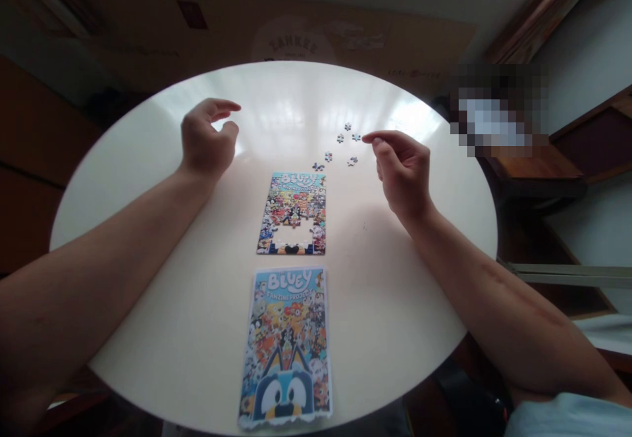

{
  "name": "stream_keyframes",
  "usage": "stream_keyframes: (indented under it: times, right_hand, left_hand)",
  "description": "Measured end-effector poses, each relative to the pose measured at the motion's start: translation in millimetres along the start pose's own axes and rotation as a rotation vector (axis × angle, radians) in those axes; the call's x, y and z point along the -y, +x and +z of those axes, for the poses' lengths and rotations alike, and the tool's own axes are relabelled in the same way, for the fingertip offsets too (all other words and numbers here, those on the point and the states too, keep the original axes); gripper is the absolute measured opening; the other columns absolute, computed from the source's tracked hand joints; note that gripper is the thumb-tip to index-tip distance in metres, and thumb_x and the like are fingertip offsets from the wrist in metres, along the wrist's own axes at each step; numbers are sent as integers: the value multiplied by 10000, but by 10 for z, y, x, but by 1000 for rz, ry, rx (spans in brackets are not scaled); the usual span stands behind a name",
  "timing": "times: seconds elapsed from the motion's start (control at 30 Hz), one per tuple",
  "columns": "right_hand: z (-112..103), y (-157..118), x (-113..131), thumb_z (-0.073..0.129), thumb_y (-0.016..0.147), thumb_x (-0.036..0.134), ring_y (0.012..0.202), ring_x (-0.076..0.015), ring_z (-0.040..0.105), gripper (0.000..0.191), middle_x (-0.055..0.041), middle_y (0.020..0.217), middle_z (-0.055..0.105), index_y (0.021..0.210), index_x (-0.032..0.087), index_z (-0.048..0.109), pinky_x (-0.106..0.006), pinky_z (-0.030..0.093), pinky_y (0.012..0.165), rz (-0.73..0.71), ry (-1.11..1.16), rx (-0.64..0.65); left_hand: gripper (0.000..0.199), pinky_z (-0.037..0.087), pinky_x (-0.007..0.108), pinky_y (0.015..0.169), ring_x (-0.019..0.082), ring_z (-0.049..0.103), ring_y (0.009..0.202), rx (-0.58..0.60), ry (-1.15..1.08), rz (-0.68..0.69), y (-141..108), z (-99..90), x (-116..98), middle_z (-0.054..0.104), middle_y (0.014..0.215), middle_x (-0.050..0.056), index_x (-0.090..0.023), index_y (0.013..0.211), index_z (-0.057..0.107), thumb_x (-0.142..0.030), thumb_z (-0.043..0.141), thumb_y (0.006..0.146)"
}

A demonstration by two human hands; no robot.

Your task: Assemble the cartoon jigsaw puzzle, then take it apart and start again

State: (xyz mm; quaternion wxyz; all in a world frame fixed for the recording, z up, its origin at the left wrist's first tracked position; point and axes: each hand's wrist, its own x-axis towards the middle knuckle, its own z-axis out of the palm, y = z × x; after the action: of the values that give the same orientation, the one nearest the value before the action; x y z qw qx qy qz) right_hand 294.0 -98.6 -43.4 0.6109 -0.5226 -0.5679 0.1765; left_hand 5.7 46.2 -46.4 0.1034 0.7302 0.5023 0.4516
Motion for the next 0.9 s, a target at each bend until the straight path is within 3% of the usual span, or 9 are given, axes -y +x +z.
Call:
stream_keyframes:
  times: [0.17,0.3,0.43,0.57,0.7,0.8,0.9]
  right_hand:
    - [7,11,-20,602,921,432,428,-71,301,243,39,538,375,943,213,705,-252,225,406,12,4,-18]
    - [22,16,-25,621,895,421,424,-70,305,235,46,523,373,935,206,707,-240,214,400,41,62,-39]
    - [44,14,-21,653,860,375,421,-68,296,203,57,497,365,916,194,725,-226,199,395,100,173,-76]
    - [62,6,-14,664,847,352,429,-64,294,198,59,495,377,914,178,729,-219,199,396,147,240,-107]
    - [62,-5,-13,650,859,344,436,-66,297,193,57,494,379,921,180,731,-217,204,403,168,240,-93]
    - [59,-19,-12,646,870,346,446,-70,310,191,53,504,386,942,192,735,-216,219,409,142,219,-70]
    - [62,-36,-1,645,880,344,459,-73,318,184,49,517,391,946,202,741,-216,232,415,115,211,-56]
  left_hand:
    - [349,375,388,1081,189,500,1251,-5,128,-50,65,-6,98,638,1213,-36,-194,1229,536,-189,457,889]
    - [397,369,437,1115,250,537,1245,-12,189,-124,93,-31,126,619,1322,45,-212,1218,582,-188,505,830]
    - [457,346,517,1143,324,493,1320,136,290,-230,77,-28,115,577,1397,124,-198,1281,583,-269,529,833]
    - [503,244,545,1195,324,349,1447,218,426,-231,36,29,96,456,1526,123,-226,1374,532,-383,455,903]
    - [590,180,620,1186,358,273,1480,392,559,-213,11,80,50,342,1600,141,-228,1464,437,-496,350,945]
    - [559,257,666,1116,395,365,1407,457,650,-142,24,82,-14,425,1535,184,-218,1406,494,-482,286,959]
    - [493,398,625,994,404,491,1257,460,714,-104,55,68,-64,565,1357,211,-217,1285,569,-461,313,942]
